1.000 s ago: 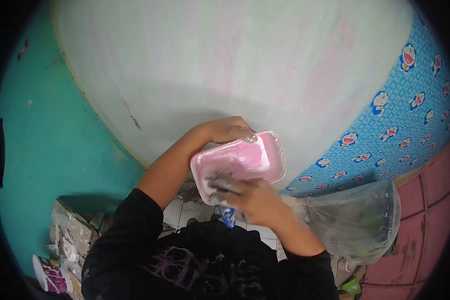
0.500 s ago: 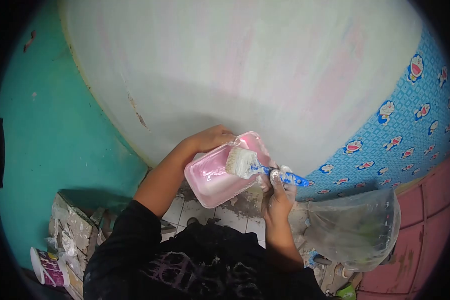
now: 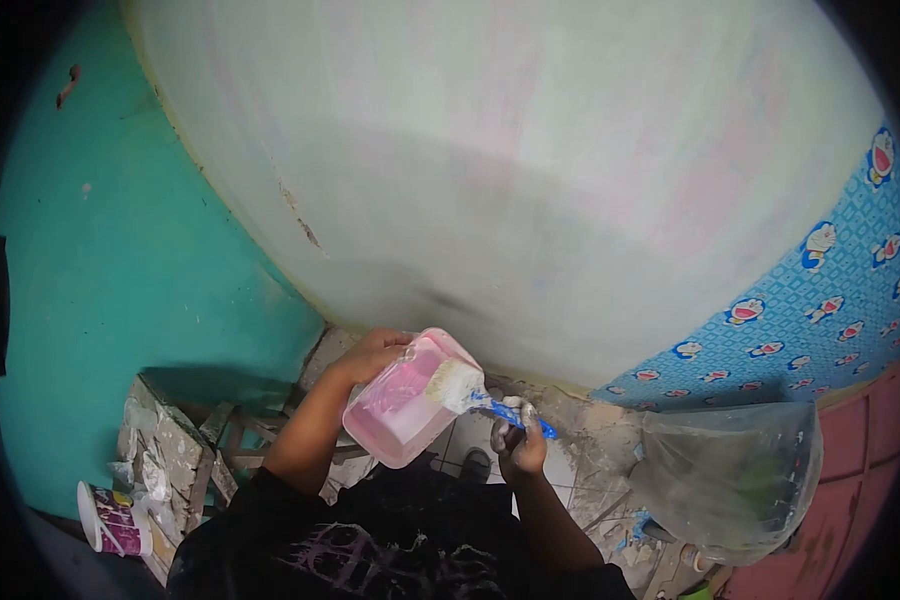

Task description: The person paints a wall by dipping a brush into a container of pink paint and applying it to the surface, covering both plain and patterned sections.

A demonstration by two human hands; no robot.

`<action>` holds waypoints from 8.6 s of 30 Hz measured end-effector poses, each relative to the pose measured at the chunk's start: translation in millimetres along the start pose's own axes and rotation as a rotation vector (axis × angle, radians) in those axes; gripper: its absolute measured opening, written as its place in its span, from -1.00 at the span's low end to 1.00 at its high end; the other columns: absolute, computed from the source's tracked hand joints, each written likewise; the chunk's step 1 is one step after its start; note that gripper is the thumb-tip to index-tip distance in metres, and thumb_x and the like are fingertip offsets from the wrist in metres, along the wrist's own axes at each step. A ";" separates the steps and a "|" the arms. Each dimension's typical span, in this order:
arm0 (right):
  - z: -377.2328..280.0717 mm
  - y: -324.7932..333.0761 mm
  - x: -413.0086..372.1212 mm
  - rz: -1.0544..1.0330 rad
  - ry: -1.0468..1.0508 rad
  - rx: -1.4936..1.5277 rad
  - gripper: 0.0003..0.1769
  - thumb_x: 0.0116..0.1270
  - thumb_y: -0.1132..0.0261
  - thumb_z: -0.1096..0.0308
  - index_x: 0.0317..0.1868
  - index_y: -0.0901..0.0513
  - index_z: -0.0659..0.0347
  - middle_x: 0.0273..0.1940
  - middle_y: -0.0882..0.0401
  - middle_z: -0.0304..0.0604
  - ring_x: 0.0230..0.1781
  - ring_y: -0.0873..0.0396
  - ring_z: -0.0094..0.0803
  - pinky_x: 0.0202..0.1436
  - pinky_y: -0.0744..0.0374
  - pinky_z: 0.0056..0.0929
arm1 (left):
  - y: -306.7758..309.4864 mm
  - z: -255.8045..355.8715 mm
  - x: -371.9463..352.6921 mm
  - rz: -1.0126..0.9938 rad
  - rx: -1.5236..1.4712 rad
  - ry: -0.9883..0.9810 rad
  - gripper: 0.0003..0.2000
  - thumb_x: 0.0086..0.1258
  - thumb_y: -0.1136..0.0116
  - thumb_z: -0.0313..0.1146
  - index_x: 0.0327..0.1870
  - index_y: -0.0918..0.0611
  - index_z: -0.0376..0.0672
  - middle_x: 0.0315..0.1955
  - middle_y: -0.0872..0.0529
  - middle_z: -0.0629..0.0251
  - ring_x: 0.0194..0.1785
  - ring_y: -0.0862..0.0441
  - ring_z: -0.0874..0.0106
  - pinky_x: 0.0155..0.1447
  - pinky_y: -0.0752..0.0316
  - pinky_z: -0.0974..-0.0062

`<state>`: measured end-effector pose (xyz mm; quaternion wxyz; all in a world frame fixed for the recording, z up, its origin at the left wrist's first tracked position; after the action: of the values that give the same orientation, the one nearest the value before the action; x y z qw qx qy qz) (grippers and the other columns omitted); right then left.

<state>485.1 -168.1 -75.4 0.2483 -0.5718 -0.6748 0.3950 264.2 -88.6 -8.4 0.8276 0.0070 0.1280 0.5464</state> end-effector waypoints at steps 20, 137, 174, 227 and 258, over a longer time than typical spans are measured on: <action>40.5 -207.8 109.9 -0.525 0.683 -1.541 -0.70 0.03 -0.29 0.50 -0.16 -0.67 0.17 -0.24 -0.67 -0.06 -0.28 -0.66 -0.15 -0.17 -0.61 -0.33 | 204.2 -131.7 -40.0 0.547 -0.404 0.014 -0.67 0.30 -0.12 -0.34 0.05 -0.55 -0.25 -0.39 -0.60 0.44 -0.48 -0.48 0.70 -0.50 -0.38 0.69; 276.4 -24.0 291.3 -0.162 0.253 -1.679 -0.83 0.15 -0.28 0.44 -0.20 -0.64 0.20 -0.09 -0.64 -0.07 -0.11 -0.62 -0.17 -0.04 -0.57 -0.32 | 318.0 -257.5 -42.6 0.732 -0.984 -0.160 -0.56 0.26 0.03 -0.36 0.18 -0.38 -0.27 0.01 -0.50 0.18 0.07 -0.50 0.31 0.13 -0.44 0.34; -154.9 -135.4 -9.5 -0.291 0.962 -1.662 -0.66 -0.01 -0.30 0.57 -0.13 -0.63 0.24 -0.11 -0.64 -0.07 -0.24 -0.66 -0.08 -0.17 -0.64 -0.32 | -89.8 62.4 72.7 0.250 -0.714 -0.209 -0.60 0.30 -0.01 -0.34 0.12 -0.39 -0.34 -0.13 -0.57 0.17 -0.10 -0.56 0.43 0.00 -0.49 0.48; -102.8 189.6 124.4 0.773 1.030 -0.502 -0.83 0.38 -0.16 0.44 -0.08 -0.51 0.35 -0.10 -0.60 -0.06 -0.21 -0.66 -0.31 -0.25 -0.63 -0.44 | -64.4 -117.4 63.1 0.107 -0.647 0.173 -0.25 0.04 -0.25 -0.20 0.30 -0.24 -0.25 0.11 -0.46 0.10 0.16 -0.49 0.19 0.17 -0.50 0.19; 26.6 286.9 144.3 0.959 0.878 -0.432 -0.71 0.43 -0.09 0.41 0.11 -0.47 0.33 -0.08 -0.62 -0.09 -0.19 -0.63 -0.45 -0.25 -0.57 -0.52 | -25.5 -232.3 48.1 -0.059 -0.626 0.354 -0.25 0.10 -0.26 -0.14 0.32 -0.24 -0.23 0.14 -0.44 0.13 0.18 -0.45 0.18 0.20 -0.46 0.16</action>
<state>597.2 -25.3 -341.7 0.1769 -0.9514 -0.2472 0.0495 254.1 -85.1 -246.7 0.7701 -0.3453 0.0959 0.5278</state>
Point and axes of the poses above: each hand's wrist, its own x-axis towards the middle knuckle, its own y-axis out of the back of the hand, z = x × y, the point moved 10 cm from there along x, towards the middle knuckle
